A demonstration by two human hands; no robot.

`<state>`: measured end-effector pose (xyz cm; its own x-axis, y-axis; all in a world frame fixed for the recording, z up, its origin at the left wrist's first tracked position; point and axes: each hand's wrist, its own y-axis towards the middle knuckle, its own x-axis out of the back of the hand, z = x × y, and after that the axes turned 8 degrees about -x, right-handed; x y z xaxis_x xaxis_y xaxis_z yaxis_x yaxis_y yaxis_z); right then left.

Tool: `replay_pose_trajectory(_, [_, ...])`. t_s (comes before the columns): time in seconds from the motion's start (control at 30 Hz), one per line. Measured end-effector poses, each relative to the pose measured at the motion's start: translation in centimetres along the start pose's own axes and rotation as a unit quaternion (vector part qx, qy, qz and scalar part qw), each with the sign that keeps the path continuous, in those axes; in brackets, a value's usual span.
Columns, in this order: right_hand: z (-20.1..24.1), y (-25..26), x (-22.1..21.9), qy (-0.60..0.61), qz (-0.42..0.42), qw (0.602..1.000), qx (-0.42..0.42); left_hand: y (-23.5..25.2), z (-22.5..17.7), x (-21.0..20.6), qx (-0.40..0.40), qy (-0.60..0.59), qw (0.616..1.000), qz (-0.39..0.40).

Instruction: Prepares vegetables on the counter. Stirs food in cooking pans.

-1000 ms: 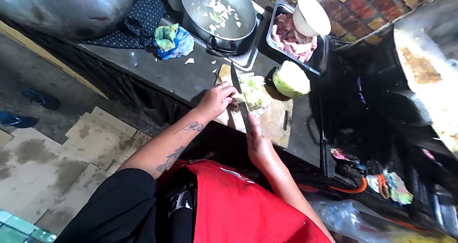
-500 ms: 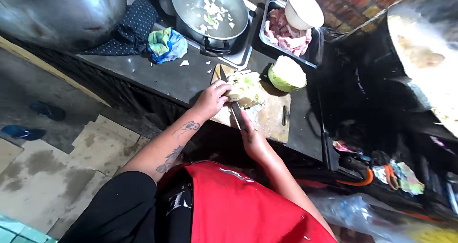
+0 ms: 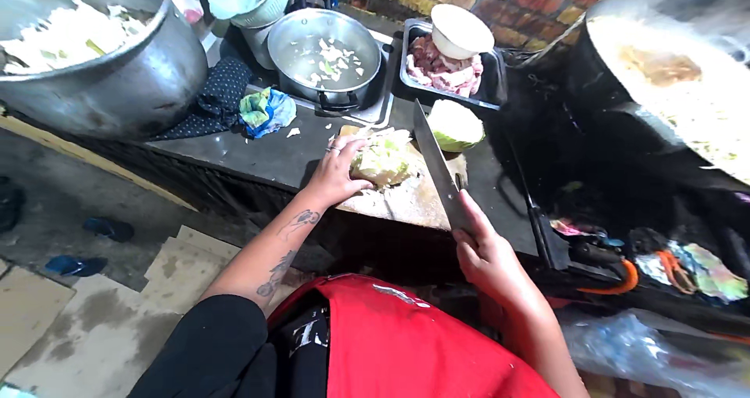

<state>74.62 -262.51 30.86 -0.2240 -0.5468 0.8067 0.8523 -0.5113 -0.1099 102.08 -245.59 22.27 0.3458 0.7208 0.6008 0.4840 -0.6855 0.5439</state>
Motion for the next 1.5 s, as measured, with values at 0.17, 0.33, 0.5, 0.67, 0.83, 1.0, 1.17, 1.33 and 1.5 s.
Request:
replay_pose_trajectory(0.17, [-2.3, -0.8, -0.1, 0.03, -0.007, 0.999, -0.018, 2.4, 0.0, -0.1, 0.006, 0.004, 0.993, 0.115])
replay_pose_trajectory(0.33, [-3.4, -1.5, 0.3, 0.033, -0.016, 0.999, -0.003, 6.1, -0.2, -1.0, -0.089, 0.0, 0.97, 0.227])
replay_pose_trajectory(0.5, [-4.5, -2.3, 0.1, 0.046, -0.029, 0.998, 0.007, 6.9, 0.0, -2.3, -0.151, -0.035, 0.958, 0.239])
replay_pose_trajectory(0.67, [-5.3, -2.9, 0.4, 0.057, -0.034, 0.998, -0.013, 6.5, -0.6, -2.8, -0.079, -0.062, 0.976, 0.195])
replay_pose_trajectory(0.83, [-6.3, -3.5, 1.4, 0.066, -0.061, 0.995, -0.03, 7.1, 0.0, -2.9, 0.062, -0.313, 0.947, 0.047])
replay_pose_trajectory(1.0, [-6.8, -4.1, 1.8, 0.083, -0.077, 0.991, -0.064, 7.8, -2.1, -2.6, 0.267, -0.51, 0.815, -0.062])
replay_pose_trajectory(1.17, [-6.9, -4.8, 1.3, 0.099, -0.1, 0.987, -0.081, 8.3, -3.0, -2.9, 0.333, -0.6, 0.717, -0.126])
replay_pose_trajectory(1.33, [-6.4, -5.3, -0.1, 0.124, -0.097, 0.985, -0.076, 8.7, -4.0, -2.8, 0.335, -0.608, 0.698, -0.173])
replay_pose_trajectory(1.5, [-4.7, -4.3, -2.1, 0.164, -0.031, 0.984, -0.066, 6.5, -5.2, -3.2, 0.262, -0.5, 0.767, -0.305])
